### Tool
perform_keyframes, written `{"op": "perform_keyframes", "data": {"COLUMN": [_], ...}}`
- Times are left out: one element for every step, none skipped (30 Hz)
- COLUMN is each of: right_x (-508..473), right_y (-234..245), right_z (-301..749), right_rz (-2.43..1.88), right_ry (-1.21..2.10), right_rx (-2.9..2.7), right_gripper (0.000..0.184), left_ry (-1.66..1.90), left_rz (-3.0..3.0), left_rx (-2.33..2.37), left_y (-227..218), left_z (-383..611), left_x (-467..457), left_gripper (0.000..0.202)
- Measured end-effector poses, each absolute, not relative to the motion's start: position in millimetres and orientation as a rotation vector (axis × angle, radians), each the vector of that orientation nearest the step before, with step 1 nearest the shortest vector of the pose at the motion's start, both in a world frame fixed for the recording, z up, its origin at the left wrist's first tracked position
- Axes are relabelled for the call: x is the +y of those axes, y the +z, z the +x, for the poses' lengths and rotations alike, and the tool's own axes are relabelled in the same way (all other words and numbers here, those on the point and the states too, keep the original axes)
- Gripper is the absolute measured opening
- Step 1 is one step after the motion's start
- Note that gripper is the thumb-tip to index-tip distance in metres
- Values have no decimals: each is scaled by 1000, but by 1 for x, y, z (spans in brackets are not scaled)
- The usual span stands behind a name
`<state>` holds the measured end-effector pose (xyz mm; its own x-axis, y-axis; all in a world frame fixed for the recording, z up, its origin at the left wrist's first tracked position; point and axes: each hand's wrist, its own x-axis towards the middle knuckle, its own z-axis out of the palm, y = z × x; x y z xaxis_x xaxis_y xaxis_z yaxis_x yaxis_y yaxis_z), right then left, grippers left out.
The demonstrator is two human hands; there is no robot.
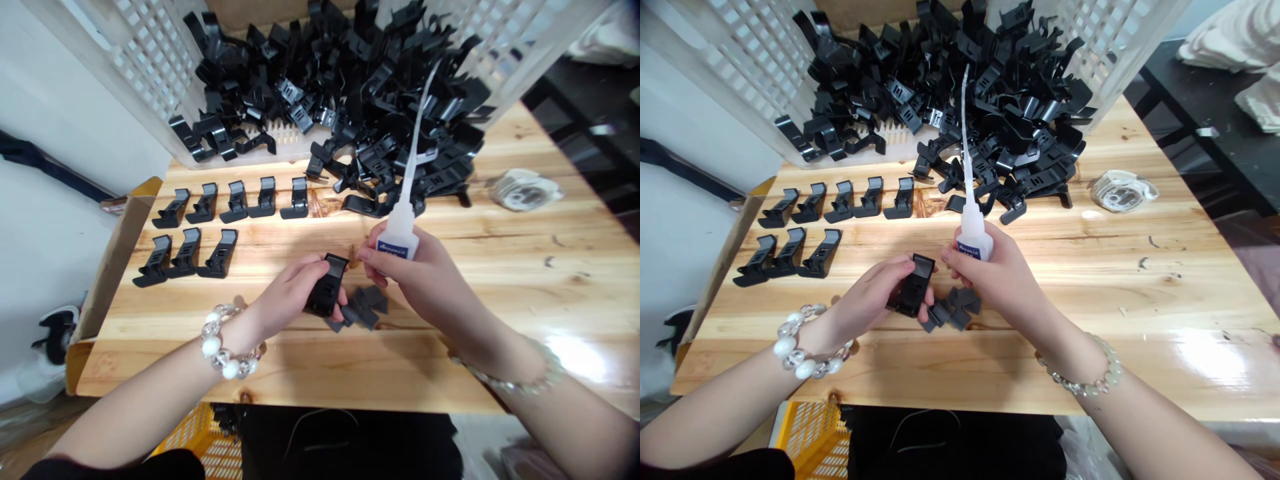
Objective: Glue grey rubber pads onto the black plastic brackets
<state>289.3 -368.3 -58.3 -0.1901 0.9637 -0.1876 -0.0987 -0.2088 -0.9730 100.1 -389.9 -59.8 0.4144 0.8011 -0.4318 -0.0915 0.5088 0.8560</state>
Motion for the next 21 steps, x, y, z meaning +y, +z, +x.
{"op": "perform_keyframes", "data": {"right_x": [-368, -368, -368, -368, -368, -368, -368, -368, -368, -368, -368, -367, -367, -367, -366, -366, -367, -367, -367, -367, -367], "right_y": [-58, -58, -58, -58, -58, -57, -57, -57, -56, -56, -56, -56, -57, -57, -57, -58, -58, -58, -58, -58, -58], "right_z": [289, 289, 289, 289, 289, 289, 289, 288, 288, 288, 287, 287, 287, 287, 287, 287, 287, 287, 287, 287, 288], "right_rz": [-1179, -1183, -1185, -1189, -1193, -1196, -1197, -1196, -1194, -1192, -1187, -1182, -1173, -1162, -1150, -1139, -1134, -1135, -1139, -1142, -1143], "right_ry": [1546, 1546, 1548, 1549, 1549, 1546, 1543, 1540, 1537, 1535, 1536, 1536, 1538, 1541, 1545, 1549, 1553, 1556, 1559, 1559, 1559], "right_rx": [-1149, -1151, -1157, -1165, -1174, -1182, -1189, -1191, -1189, -1181, -1167, -1149, -1130, -1111, -1099, -1093, -1092, -1095, -1101, -1106, -1107], "right_gripper": [26, 26, 26, 26, 26, 26, 26, 26, 25, 25, 25, 25, 25, 25, 25, 25, 24, 23, 23, 22, 22], "left_ry": [659, 658, 659, 662, 664, 669, 672, 676, 676, 675, 680, 704, 747, 807, 883, 959, 1022, 1070, 1085, 1072, 1027], "left_rz": [861, 860, 862, 867, 872, 878, 884, 891, 901, 913, 926, 938, 948, 963, 984, 1015, 1054, 1087, 1107, 1116, 1114], "left_rx": [984, 980, 976, 972, 971, 970, 973, 974, 973, 974, 979, 994, 1029, 1083, 1149, 1219, 1271, 1309, 1338, 1367, 1404], "left_y": [-60, -60, -60, -60, -60, -60, -60, -60, -59, -58, -56, -53, -49, -44, -39, -34, -29, -24, -20, -18, -17], "left_z": [100, 100, 99, 99, 100, 100, 101, 101, 101, 100, 99, 96, 93, 88, 83, 77, 70, 64, 58, 52, 46], "left_x": [-390, -389, -390, -390, -391, -391, -392, -393, -393, -393, -391, -389, -386, -382, -378, -373, -368, -363, -359, -355, -351], "left_gripper": [19, 18, 17, 17, 16, 17, 17, 17, 17, 17, 16, 15, 14, 13, 12, 11, 11, 10, 11, 13, 14]}}
